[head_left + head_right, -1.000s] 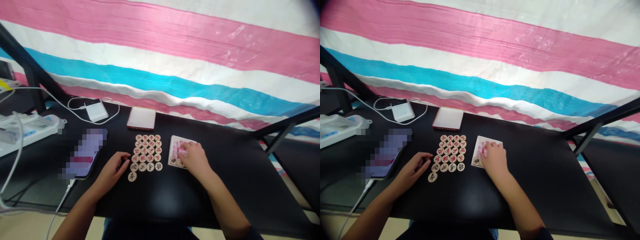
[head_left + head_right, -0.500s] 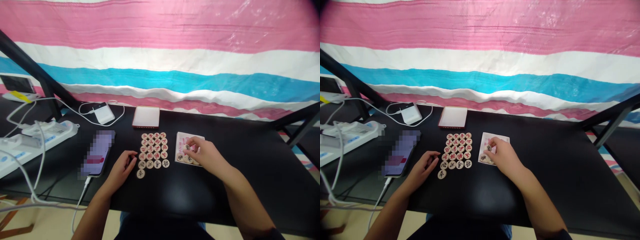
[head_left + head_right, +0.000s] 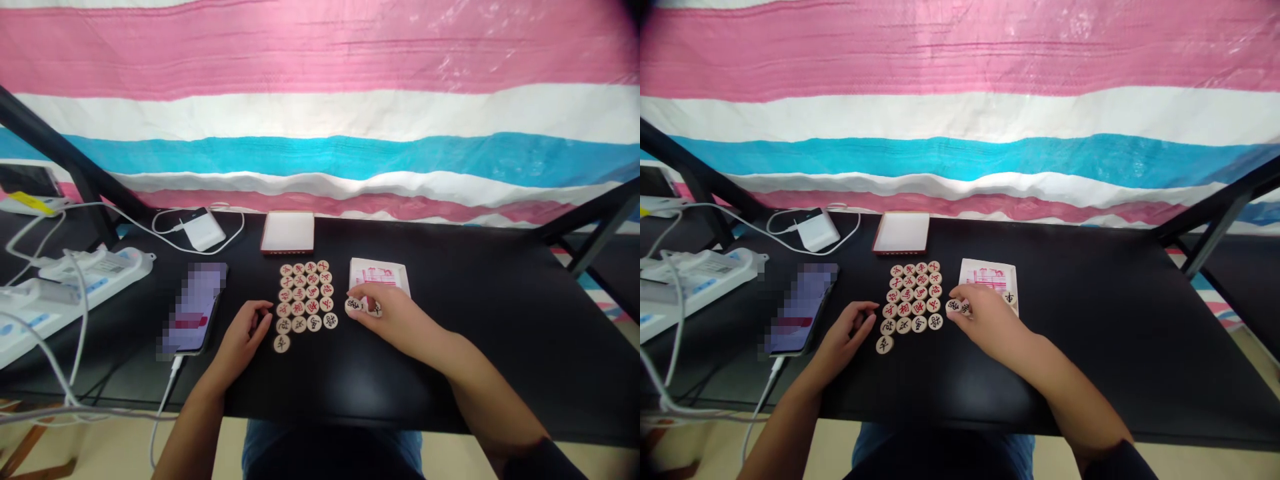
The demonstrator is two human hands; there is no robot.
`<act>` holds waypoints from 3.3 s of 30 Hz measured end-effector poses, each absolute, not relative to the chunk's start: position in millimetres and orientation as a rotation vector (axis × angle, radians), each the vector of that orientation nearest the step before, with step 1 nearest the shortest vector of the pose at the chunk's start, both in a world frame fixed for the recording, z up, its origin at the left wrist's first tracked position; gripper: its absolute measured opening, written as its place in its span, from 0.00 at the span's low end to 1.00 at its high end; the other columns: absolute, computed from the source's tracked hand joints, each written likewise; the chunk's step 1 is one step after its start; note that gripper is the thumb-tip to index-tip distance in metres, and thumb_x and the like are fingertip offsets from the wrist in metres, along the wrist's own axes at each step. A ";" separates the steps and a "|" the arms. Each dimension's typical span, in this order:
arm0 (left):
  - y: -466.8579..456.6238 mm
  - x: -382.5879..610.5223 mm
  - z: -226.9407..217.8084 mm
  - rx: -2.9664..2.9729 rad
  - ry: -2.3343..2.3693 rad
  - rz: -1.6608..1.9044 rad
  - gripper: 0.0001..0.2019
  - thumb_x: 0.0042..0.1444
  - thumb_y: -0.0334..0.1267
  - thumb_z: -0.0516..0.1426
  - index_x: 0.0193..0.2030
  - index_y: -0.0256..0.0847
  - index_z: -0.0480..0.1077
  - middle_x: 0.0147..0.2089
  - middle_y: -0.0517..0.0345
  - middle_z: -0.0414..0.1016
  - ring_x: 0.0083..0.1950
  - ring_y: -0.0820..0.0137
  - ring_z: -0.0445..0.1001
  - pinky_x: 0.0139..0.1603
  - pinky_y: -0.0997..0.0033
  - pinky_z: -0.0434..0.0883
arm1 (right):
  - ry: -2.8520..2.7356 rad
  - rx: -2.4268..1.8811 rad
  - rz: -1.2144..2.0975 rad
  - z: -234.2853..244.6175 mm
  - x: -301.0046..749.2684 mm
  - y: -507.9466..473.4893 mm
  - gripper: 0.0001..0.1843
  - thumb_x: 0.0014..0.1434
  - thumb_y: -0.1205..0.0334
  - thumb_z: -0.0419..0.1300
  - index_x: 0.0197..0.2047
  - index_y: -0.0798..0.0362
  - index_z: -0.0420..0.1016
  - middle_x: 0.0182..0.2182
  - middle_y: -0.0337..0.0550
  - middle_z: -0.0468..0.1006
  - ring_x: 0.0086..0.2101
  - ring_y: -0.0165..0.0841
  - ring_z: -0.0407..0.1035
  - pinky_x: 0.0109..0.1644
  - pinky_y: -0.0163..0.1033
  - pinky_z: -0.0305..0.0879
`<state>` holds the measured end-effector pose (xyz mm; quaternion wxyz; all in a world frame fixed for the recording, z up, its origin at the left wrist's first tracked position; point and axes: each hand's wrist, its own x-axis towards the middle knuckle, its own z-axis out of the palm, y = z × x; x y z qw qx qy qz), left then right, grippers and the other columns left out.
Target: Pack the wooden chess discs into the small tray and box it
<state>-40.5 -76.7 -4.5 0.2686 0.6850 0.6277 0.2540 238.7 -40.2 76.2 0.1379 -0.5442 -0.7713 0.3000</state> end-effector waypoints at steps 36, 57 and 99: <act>-86.4 -46.3 -9.8 1.931 1.472 0.714 0.26 0.49 0.49 0.58 0.53 0.45 0.57 0.45 0.54 0.63 0.42 0.66 0.65 0.40 0.66 0.67 | -2.119 -1.336 0.239 27.1 204.1 -79.0 0.09 0.56 0.68 0.54 0.37 0.53 0.74 0.34 0.45 0.73 0.36 0.36 0.60 0.41 0.42 0.61; -87.4 -41.5 -7.3 1.961 1.508 0.737 0.18 0.56 0.47 0.52 0.51 0.42 0.59 0.43 0.54 0.63 0.43 0.66 0.65 0.39 0.67 0.67 | -2.185 -1.225 0.501 15.5 189.3 -105.9 0.08 0.55 0.64 0.58 0.40 0.51 0.71 0.37 0.43 0.75 0.38 0.36 0.64 0.42 0.43 0.63; -79.3 -47.0 -17.3 2.056 1.564 0.667 0.17 0.58 0.49 0.49 0.49 0.41 0.61 0.40 0.54 0.65 0.37 0.66 0.65 0.36 0.66 0.66 | -2.225 -1.821 0.405 46.6 291.8 -58.6 0.09 0.50 0.60 0.62 0.37 0.50 0.77 0.35 0.43 0.76 0.35 0.35 0.64 0.42 0.42 0.58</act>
